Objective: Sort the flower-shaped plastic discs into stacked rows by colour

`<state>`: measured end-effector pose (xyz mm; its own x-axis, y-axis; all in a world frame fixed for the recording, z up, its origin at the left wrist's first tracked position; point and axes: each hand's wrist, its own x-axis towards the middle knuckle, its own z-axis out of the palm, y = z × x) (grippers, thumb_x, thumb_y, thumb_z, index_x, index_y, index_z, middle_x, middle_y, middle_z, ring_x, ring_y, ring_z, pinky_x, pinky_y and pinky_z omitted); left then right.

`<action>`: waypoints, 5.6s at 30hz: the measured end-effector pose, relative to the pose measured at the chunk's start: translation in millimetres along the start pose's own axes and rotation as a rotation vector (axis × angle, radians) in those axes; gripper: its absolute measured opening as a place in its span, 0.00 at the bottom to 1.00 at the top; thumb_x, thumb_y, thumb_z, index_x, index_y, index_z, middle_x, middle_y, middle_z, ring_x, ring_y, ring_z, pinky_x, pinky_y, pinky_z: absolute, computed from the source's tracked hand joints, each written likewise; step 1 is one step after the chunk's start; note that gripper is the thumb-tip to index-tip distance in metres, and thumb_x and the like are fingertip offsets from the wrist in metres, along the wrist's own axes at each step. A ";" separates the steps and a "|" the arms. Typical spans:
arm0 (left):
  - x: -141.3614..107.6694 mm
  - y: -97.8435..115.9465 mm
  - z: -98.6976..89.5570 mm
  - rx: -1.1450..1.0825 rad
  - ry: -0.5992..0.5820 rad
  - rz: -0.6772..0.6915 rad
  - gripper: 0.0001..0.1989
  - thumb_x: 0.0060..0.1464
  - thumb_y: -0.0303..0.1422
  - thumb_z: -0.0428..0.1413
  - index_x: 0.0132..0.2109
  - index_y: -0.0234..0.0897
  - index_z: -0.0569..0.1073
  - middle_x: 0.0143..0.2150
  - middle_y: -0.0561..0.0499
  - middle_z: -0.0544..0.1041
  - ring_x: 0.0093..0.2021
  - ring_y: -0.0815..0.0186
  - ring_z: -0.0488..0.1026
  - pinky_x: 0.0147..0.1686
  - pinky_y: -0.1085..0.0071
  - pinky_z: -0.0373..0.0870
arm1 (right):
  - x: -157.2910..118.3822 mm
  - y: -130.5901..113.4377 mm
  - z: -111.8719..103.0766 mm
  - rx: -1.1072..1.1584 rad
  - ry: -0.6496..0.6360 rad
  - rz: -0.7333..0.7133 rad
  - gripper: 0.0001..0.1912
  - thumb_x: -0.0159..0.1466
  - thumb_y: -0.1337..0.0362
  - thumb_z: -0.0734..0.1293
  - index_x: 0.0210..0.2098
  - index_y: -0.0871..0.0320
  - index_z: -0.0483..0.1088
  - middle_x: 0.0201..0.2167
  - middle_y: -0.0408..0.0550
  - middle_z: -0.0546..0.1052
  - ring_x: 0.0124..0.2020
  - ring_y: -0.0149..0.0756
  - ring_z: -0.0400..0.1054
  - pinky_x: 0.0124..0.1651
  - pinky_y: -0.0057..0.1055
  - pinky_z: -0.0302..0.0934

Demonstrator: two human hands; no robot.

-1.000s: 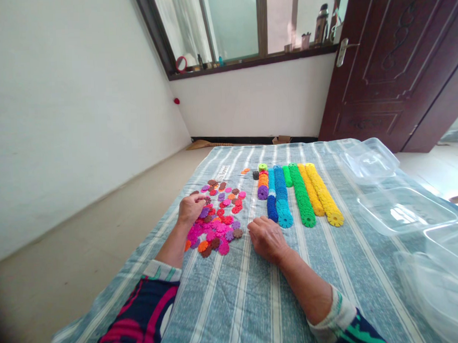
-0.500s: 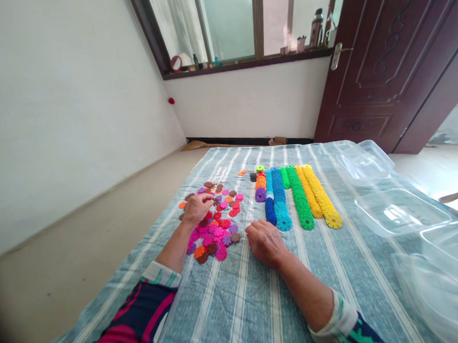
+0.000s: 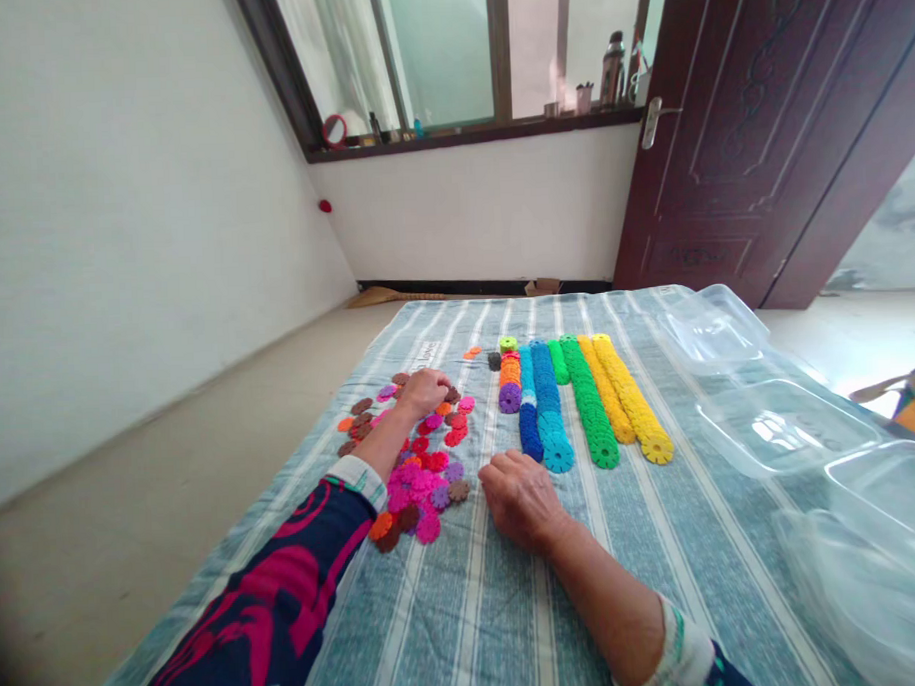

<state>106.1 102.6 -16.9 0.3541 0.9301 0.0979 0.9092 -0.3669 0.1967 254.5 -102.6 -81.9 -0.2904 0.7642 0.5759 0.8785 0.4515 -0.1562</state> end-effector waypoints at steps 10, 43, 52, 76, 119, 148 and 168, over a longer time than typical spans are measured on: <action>5.5 -9.0 0.0 0.078 -0.102 0.045 0.11 0.47 0.32 0.57 0.36 0.40 0.82 0.36 0.49 0.82 0.40 0.62 0.76 0.37 0.74 0.66 | 2.9 -2.0 -1.9 0.015 0.029 -0.007 0.11 0.62 0.74 0.63 0.24 0.58 0.65 0.24 0.44 0.69 0.29 0.33 0.58 0.33 0.32 0.45; 48.4 -7.0 -10.0 -0.055 -0.103 -0.026 0.07 0.40 0.25 0.60 0.31 0.34 0.80 0.24 0.54 0.78 0.26 0.70 0.71 0.23 0.77 0.60 | 8.8 -4.5 4.0 0.070 0.085 0.022 0.11 0.62 0.74 0.62 0.24 0.57 0.63 0.23 0.43 0.68 0.27 0.33 0.57 0.31 0.32 0.44; 45.9 -11.3 -3.9 -0.080 -0.127 -0.049 0.08 0.40 0.26 0.60 0.32 0.35 0.81 0.24 0.54 0.78 0.27 0.69 0.73 0.24 0.77 0.62 | 8.3 -5.1 3.7 0.063 0.070 0.031 0.12 0.62 0.74 0.62 0.24 0.57 0.63 0.23 0.43 0.68 0.27 0.33 0.57 0.31 0.33 0.44; 45.1 -17.3 -12.9 -0.075 -0.105 -0.008 0.06 0.41 0.26 0.60 0.31 0.34 0.80 0.27 0.51 0.79 0.30 0.67 0.74 0.29 0.75 0.65 | 9.9 -4.9 3.6 0.059 0.081 0.029 0.11 0.62 0.74 0.62 0.24 0.57 0.63 0.23 0.43 0.68 0.27 0.33 0.57 0.31 0.33 0.45; 62.3 53.6 48.5 -0.027 0.149 0.252 0.12 0.52 0.28 0.52 0.38 0.36 0.81 0.41 0.45 0.81 0.47 0.59 0.74 0.56 0.64 0.64 | 10.5 -6.0 5.6 0.076 0.108 0.034 0.11 0.61 0.74 0.63 0.24 0.56 0.63 0.23 0.43 0.67 0.27 0.34 0.55 0.31 0.33 0.44; 32.7 -17.7 12.0 -0.076 0.005 -0.017 0.08 0.42 0.29 0.59 0.32 0.36 0.81 0.28 0.50 0.80 0.32 0.64 0.75 0.30 0.74 0.64 | 11.0 -4.4 6.0 0.033 0.057 0.051 0.09 0.60 0.73 0.66 0.25 0.57 0.66 0.24 0.42 0.69 0.28 0.33 0.58 0.31 0.33 0.45; 74.7 41.2 45.2 -0.317 0.071 0.067 0.11 0.43 0.25 0.57 0.34 0.37 0.82 0.29 0.53 0.80 0.32 0.67 0.75 0.34 0.74 0.67 | 12.6 -4.1 6.8 0.062 0.043 0.065 0.09 0.60 0.73 0.65 0.25 0.57 0.65 0.24 0.43 0.70 0.28 0.33 0.58 0.31 0.33 0.43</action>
<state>179.8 157.9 -45.5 0.3842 0.9042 0.1868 0.7671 -0.4252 0.4804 244.7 -91.7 -79.4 -0.2157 0.7732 0.5964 0.8696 0.4299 -0.2427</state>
